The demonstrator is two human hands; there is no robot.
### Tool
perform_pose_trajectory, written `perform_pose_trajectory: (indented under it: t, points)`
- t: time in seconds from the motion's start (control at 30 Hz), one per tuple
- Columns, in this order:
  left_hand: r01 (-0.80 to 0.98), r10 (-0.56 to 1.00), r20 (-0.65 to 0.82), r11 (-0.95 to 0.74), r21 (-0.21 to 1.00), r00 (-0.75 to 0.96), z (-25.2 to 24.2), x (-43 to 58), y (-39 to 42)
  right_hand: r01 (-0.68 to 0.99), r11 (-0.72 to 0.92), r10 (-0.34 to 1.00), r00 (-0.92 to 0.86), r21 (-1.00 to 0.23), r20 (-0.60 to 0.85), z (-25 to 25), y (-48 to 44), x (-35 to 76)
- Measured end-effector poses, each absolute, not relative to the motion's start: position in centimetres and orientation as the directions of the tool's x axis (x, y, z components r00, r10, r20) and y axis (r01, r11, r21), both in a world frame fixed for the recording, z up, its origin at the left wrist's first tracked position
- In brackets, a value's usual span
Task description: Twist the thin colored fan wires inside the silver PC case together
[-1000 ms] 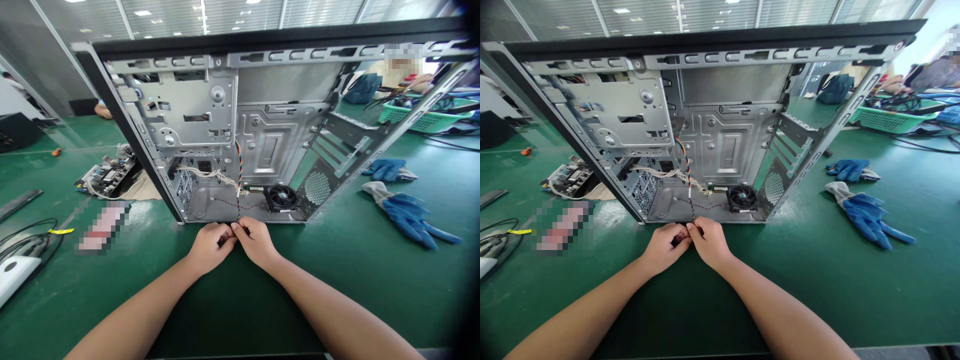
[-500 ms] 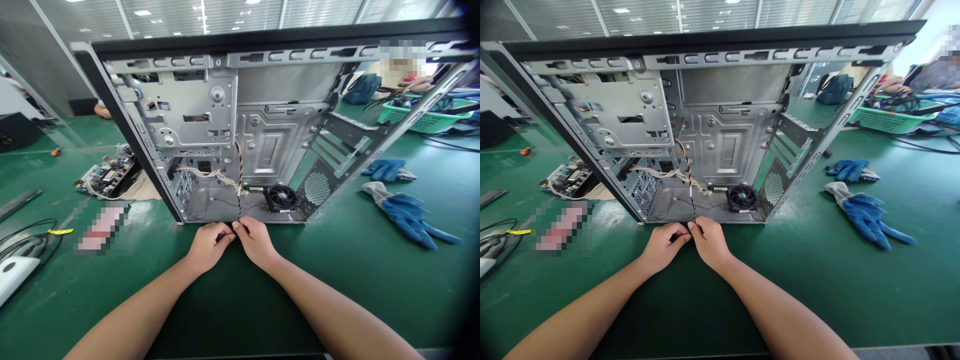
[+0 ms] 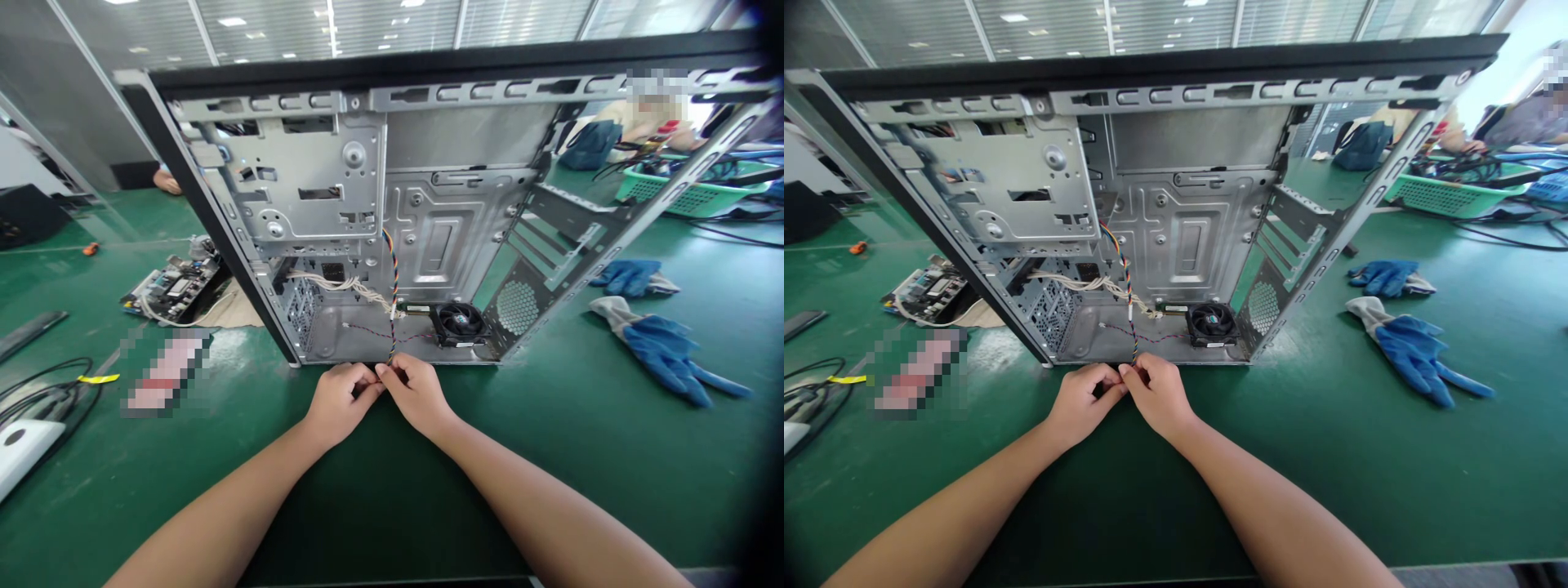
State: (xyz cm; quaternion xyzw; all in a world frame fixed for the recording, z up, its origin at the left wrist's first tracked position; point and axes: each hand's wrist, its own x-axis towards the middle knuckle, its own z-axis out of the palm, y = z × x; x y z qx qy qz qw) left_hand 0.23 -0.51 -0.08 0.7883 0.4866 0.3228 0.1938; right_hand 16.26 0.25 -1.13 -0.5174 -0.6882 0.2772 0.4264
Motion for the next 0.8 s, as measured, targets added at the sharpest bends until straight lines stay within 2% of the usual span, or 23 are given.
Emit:
perform_pose_trajectory:
  t: [0.37, 0.67, 0.8]
  points:
    - [0.645, 0.907, 0.283, -0.42, 0.638, 0.311, -0.06, 0.34, -0.5, 0.509, 0.326, 0.944, -0.132, -0.796, 0.302, -1.43, 0.35, 16.21]
    - [0.528, 0.94, 0.162, -0.305, 0.793, 0.3, 0.2, 0.4, -0.38, 0.494, 0.365, 0.931, -0.185, -0.789, 0.315, -1.33, 0.37, 16.29]
    - [0.491, 0.943, 0.137, -0.277, 0.826, 0.302, 0.28, 0.32, -0.34, 0.487, 0.366, 0.931, -0.191, -0.793, 0.312, -1.27, 0.39, 16.29]
